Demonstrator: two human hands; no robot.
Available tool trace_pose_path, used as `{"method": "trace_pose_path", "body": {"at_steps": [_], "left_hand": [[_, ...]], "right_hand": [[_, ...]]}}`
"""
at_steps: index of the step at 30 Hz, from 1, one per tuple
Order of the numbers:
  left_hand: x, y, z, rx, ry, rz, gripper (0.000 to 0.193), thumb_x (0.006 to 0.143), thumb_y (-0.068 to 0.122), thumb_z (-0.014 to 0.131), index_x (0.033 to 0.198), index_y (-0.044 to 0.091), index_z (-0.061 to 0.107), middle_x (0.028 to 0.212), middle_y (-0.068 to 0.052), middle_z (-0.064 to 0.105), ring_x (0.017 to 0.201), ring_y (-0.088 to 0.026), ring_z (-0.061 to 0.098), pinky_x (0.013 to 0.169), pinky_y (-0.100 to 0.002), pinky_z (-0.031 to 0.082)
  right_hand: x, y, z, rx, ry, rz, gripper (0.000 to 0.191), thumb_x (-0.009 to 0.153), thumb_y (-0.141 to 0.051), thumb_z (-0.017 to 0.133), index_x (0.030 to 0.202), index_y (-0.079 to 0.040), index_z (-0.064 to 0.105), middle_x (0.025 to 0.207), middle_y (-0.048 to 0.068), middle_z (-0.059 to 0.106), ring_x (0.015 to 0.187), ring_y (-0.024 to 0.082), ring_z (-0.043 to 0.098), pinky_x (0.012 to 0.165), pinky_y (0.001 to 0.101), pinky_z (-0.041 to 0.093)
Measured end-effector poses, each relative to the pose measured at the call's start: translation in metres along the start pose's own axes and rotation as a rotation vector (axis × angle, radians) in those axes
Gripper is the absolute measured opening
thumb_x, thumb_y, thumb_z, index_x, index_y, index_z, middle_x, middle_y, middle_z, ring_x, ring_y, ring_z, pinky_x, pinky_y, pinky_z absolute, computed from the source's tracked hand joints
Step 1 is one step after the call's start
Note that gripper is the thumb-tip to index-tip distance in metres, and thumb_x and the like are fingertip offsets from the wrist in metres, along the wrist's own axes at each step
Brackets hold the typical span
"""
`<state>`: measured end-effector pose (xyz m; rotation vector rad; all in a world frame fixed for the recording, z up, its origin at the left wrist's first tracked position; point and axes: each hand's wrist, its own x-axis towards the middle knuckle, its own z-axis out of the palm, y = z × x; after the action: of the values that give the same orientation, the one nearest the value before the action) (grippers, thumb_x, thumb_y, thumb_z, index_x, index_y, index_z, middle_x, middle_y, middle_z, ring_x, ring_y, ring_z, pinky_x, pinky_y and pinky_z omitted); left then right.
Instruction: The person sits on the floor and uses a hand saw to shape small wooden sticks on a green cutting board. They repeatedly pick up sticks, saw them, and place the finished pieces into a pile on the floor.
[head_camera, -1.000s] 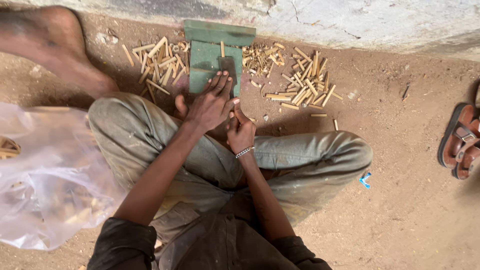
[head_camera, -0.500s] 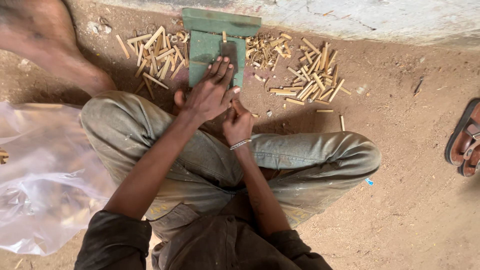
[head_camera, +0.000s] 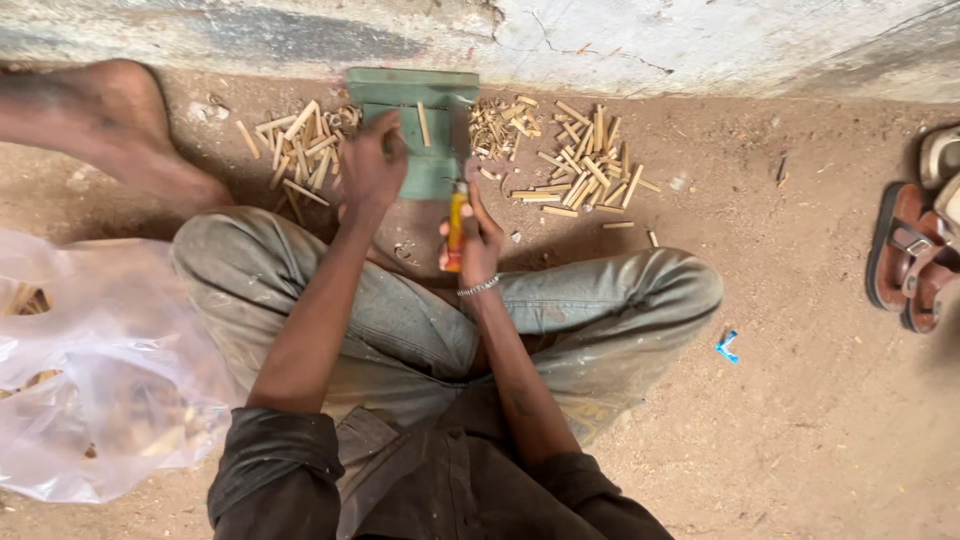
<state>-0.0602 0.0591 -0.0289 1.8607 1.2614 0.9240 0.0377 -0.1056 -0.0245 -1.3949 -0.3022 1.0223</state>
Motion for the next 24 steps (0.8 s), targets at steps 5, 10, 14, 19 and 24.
{"method": "trace_pose_path", "body": {"at_steps": [5,10,14,19,24], "left_hand": [[0.024,0.021,0.023,0.078,-0.123,-0.353,0.012,0.084,0.025,0.082,0.094,0.019,0.082,0.086,-0.004,0.079,0.073,-0.023,0.076,0.07,-0.04,0.061],[0.043,0.017,0.039,0.325,-0.047,-0.314,0.009,0.075,0.02,0.088,0.084,0.019,0.085,0.082,-0.007,0.078,0.067,-0.025,0.073,0.067,-0.038,0.06],[0.048,0.0,0.035,0.123,-0.126,-0.447,0.011,0.075,0.025,0.09,0.083,0.019,0.084,0.076,-0.007,0.079,0.062,-0.018,0.072,0.065,-0.033,0.059],[0.048,-0.005,0.032,-0.037,-0.124,-0.389,0.01,0.079,0.017,0.088,0.085,0.012,0.084,0.072,-0.007,0.077,0.057,-0.015,0.069,0.061,-0.032,0.056],[0.023,-0.002,0.012,-0.05,-0.052,-0.128,0.009,0.093,0.007,0.077,0.099,0.009,0.082,0.085,-0.008,0.08,0.062,-0.021,0.074,0.056,-0.034,0.056]], "right_hand": [[-0.014,0.019,-0.041,-0.066,0.009,-0.014,0.054,0.106,-0.026,0.056,0.157,-0.014,0.045,0.073,0.008,0.065,0.04,0.013,0.055,0.034,0.029,0.046],[-0.011,0.029,-0.048,-0.085,0.027,-0.025,0.051,0.107,-0.023,0.054,0.157,-0.015,0.047,0.073,0.007,0.064,0.039,0.012,0.053,0.034,0.0281,0.045],[-0.008,0.024,-0.044,-0.15,-0.002,-0.067,0.051,0.107,-0.022,0.053,0.157,-0.016,0.045,0.072,0.006,0.063,0.038,0.01,0.05,0.033,0.0264,0.042],[-0.023,0.02,-0.035,-0.249,-0.049,-0.088,0.051,0.108,-0.02,0.054,0.157,-0.015,0.045,0.073,0.004,0.063,0.04,0.007,0.049,0.035,0.0258,0.043],[-0.045,0.01,-0.025,-0.445,-0.096,-0.169,0.05,0.108,-0.022,0.054,0.156,-0.016,0.047,0.075,0.003,0.066,0.044,0.005,0.051,0.037,0.0251,0.045]]}}
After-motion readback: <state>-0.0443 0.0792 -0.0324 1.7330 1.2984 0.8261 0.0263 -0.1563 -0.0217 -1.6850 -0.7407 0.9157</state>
